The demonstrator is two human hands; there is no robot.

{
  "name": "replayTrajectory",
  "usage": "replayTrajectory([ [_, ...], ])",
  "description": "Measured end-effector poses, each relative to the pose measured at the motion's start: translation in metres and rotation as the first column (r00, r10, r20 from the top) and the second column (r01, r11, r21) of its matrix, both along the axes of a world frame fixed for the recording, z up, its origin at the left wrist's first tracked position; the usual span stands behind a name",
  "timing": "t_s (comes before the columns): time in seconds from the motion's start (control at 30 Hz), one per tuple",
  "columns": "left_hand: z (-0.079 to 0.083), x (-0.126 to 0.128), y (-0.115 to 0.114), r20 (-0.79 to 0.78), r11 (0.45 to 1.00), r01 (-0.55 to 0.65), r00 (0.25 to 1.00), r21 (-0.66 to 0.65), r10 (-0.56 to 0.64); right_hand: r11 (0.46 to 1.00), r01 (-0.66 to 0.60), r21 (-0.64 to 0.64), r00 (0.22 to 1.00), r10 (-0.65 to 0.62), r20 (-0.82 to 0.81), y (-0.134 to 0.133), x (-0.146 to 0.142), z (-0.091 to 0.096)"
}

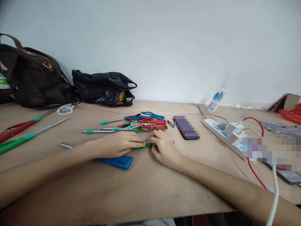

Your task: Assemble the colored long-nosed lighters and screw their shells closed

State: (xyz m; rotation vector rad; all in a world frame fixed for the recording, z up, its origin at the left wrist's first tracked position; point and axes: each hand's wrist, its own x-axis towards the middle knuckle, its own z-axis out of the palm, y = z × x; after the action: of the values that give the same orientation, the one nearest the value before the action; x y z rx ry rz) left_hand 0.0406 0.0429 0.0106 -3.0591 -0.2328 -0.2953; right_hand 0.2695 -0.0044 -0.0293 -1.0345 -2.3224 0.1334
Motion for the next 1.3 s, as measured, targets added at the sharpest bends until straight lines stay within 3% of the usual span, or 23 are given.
replayTrajectory([
  [0.3,-0.001,-0.001,0.003,0.005,1.000,0.022,1.000,0.017,-0.022,0.999,0.013,0.052,1.000,-0.014,0.025,-0.004,-0.002,-0.001],
  [0.5,-0.007,0.001,0.002,0.029,0.993,0.037,0.999,0.110,-0.041,0.999,0.007,0.041,1.000,-0.008,0.027,-0.003,-0.001,0.001],
  [0.73,-0.008,0.006,-0.001,-0.036,0.972,0.034,0.999,0.234,-0.026,0.979,-0.018,0.203,0.994,-0.005,0.113,-0.006,-0.003,-0.004],
  [1.03,-0.005,0.007,-0.004,-0.033,0.969,0.027,0.999,0.246,-0.019,0.998,0.001,-0.057,0.998,-0.004,-0.058,-0.004,-0.001,0.001],
  [1.3,-0.006,0.007,-0.004,-0.040,0.966,0.011,0.999,0.259,0.000,0.993,-0.011,-0.117,0.997,0.002,-0.078,0.001,0.001,0.006],
])
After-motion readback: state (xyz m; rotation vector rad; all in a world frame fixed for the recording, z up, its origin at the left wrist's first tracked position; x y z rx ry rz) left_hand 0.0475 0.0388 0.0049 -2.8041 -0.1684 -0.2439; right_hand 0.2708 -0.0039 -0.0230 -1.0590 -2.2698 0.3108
